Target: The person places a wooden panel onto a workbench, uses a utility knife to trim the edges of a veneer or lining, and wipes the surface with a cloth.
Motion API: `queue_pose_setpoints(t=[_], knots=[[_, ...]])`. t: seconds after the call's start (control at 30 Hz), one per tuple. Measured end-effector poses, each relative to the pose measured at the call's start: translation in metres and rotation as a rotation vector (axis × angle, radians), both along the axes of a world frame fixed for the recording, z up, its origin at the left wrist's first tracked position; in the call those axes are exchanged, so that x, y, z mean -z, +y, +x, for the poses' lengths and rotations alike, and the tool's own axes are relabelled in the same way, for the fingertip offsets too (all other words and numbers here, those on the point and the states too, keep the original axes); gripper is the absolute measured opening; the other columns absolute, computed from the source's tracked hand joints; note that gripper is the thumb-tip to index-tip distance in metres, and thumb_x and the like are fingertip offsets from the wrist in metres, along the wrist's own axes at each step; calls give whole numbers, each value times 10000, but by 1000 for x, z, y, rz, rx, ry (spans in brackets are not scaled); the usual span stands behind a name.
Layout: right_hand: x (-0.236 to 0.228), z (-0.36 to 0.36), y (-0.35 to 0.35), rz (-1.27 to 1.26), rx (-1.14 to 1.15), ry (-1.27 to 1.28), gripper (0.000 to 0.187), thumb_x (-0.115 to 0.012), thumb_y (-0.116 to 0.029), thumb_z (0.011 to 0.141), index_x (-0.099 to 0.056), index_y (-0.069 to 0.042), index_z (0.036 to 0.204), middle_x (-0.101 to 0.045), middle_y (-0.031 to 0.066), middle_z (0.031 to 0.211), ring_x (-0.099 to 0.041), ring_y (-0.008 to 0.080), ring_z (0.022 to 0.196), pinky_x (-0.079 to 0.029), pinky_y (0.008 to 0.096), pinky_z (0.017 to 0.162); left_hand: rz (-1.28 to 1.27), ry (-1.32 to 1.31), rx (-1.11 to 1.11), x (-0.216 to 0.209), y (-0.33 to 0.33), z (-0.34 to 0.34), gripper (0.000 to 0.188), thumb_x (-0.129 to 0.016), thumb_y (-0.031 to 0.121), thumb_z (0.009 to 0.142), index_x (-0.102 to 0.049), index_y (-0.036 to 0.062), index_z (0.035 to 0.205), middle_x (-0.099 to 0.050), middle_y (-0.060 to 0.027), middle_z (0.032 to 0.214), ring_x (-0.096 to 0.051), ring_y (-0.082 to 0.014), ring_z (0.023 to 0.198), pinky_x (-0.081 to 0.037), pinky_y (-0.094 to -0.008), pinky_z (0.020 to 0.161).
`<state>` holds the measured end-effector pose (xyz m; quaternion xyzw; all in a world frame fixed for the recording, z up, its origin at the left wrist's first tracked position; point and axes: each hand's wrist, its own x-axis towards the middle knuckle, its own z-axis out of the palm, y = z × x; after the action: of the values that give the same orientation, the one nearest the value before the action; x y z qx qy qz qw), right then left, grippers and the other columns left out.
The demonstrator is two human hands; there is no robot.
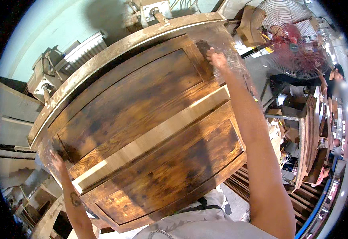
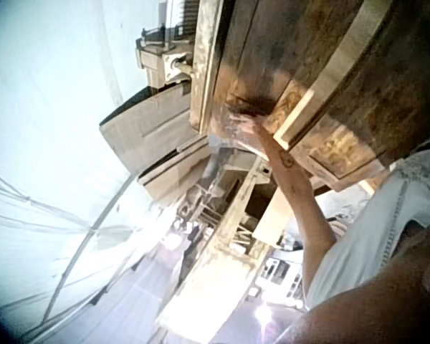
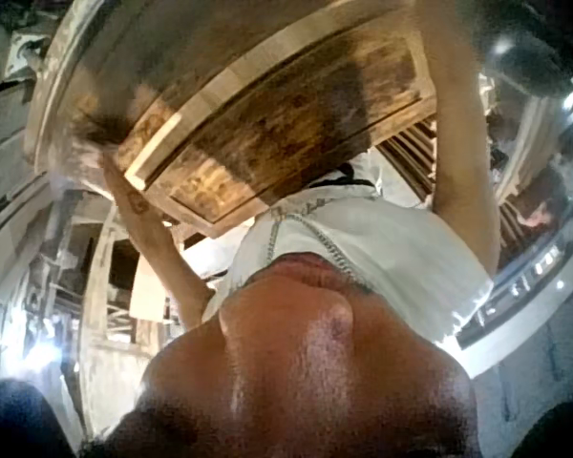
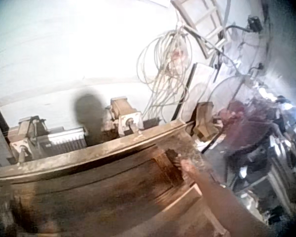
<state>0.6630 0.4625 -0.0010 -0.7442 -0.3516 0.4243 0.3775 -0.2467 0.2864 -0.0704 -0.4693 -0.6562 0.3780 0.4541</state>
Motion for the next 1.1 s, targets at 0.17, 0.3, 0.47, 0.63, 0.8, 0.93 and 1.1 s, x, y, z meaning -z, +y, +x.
queue_pose_setpoints(t=[0.17,0.3,0.47,0.63,0.8,0.93,1.1], knots=[[-26,-78,-7,-133,-311,-456,554,-434,-439,931,-504,0,1263,-526,149,1264,-476,264,1162,-347,365,1011,293,-1860,-74,-28,60,98,671,-312,547,937,-365,27,1358,-399,-172,1342,-358,-313,1233,-296,-412,1000],[-1,1,0,29,-240,-283,511,-470,-418,896,-541,-65,1259,-510,102,1302,-453,223,1195,-343,362,1006,568,-2355,-137,-132,64,134,738,-316,589,918,-304,23,1392,-319,-156,1414,-268,-294,1309,-225,-401,1059],[-71,-11,-48,230,62,124,741,-447,-600,864,-327,-120,1415,-421,137,1377,-377,283,1281,-281,401,1056,788,-2377,-255,-226,-8,145,876,-342,681,859,-225,30,1432,-226,-167,1481,-207,-321,1366,-208,-445,1086],[-172,-28,-156,382,89,238,864,-408,-709,822,-254,-126,1441,-316,206,1417,-317,342,1307,-263,486,1056,999,-2528,-293,-269,-104,136,940,-382,753,798,-286,38,1400,-341,-210,1365,-350,-349,1256,-291,-470,1045],[-169,-3,-190,521,140,511,855,-575,-678,752,-391,-74,1329,-341,185,1351,-416,320,1157,-362,544,957,1491,-2596,-50,-265,-158,179,535,-550,495,868,-542,2,1078,-549,-90,972,-534,-187,883,-483,-362,823],[-186,-24,-261,606,325,453,750,-530,-620,807,-468,8,1213,-434,196,1302,-437,325,1179,-391,525,959,1656,-2506,22,-262,-231,186,339,-577,269,836,-582,1,1044,-555,-51,903,-524,-146,807,-487,-306,739],[-172,-14,-389,708,307,841,679,-425,-513,826,-455,-12,1284,-387,177,1399,-339,356,1305,-272,510,1069,2181,-2668,227,-257,-343,216,420,-352,265,885,-534,-78,1043,-556,-229,1194,-535,-308,1102,-392,-405,989]])
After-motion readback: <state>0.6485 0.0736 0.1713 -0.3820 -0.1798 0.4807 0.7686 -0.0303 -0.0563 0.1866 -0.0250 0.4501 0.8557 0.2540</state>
